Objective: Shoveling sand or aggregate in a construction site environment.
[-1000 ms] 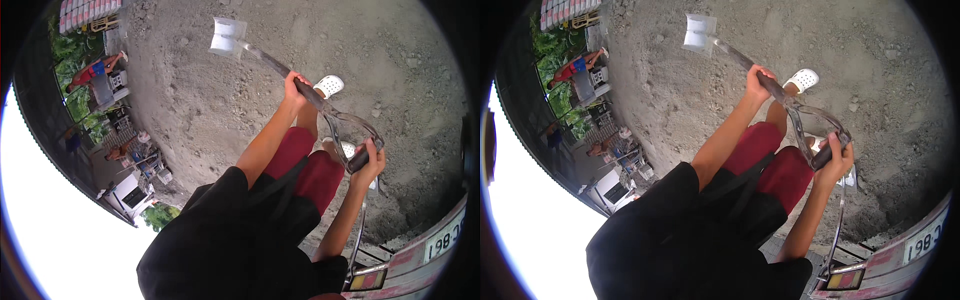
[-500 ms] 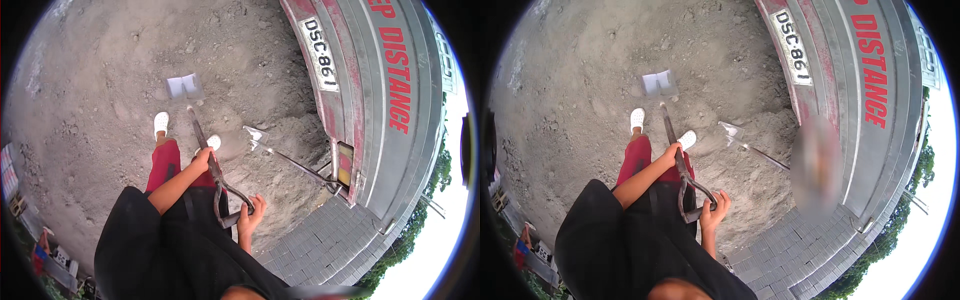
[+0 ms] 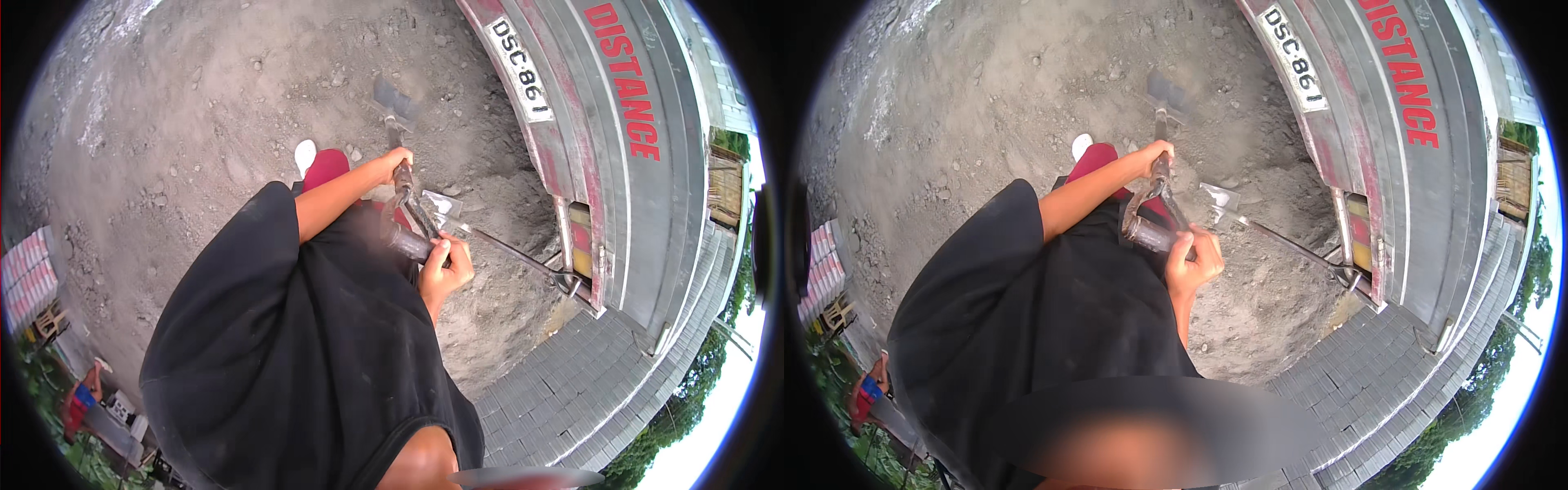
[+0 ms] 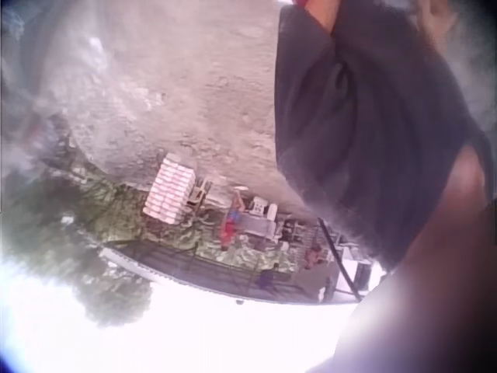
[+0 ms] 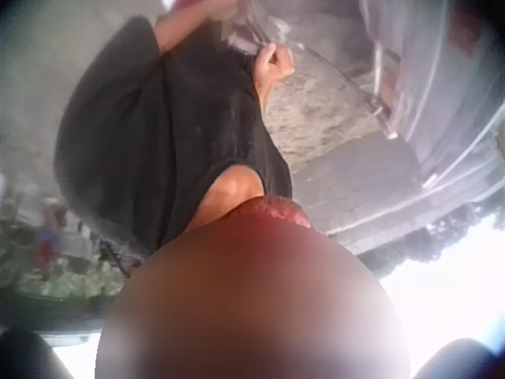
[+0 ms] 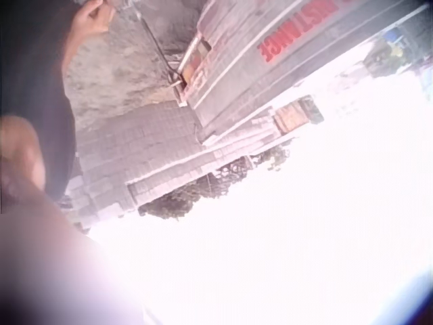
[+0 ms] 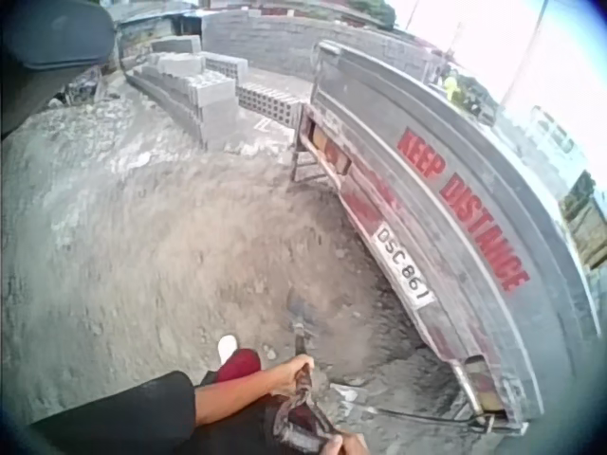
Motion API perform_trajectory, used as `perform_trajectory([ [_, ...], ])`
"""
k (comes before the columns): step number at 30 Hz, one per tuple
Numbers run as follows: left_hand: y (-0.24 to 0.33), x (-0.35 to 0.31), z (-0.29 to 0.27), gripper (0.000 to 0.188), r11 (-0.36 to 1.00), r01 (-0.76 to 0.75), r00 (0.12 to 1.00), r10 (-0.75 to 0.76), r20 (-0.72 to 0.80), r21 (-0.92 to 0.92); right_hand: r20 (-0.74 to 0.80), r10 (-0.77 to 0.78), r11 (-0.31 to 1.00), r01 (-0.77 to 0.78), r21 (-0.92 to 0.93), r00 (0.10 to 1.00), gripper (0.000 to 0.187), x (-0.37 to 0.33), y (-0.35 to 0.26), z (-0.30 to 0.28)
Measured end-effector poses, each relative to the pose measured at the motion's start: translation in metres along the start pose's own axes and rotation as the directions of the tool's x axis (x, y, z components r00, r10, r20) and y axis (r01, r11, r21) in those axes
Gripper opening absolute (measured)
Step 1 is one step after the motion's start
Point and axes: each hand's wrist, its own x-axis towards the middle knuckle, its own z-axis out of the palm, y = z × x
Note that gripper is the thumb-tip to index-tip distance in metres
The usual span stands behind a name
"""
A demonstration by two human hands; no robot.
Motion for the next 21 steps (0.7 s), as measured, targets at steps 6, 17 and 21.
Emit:
perform_trajectory([
  [6, 0.15, -0.044, -0.048, 0.064, 0.945, 0.02, 1.0, -0.016, -0.016, 0.326, -0.139, 0.147, 0.989, -0.148, -0.003, 0.979, 0.022, 0.102, -0.008, 0.143],
  [17, 0.253, -0.15, -0.026, 0.01, 0.142, -0.677, 0.189, 0.982, -0.016, 0.722, 0.373, 0.021, 0.997, -0.045, 0.057, 0.927, 0.025, 0.173, -0.029, 0.272],
  [21, 0.249, -0.137, -0.018, 0.018, 0.255, -0.727, 0.28, 0.958, -0.065, 0.637, 0.579, 0.098, 0.995, -0.068, -0.073, 0.81, 0.035, 0.198, -0.018, 0.261],
])
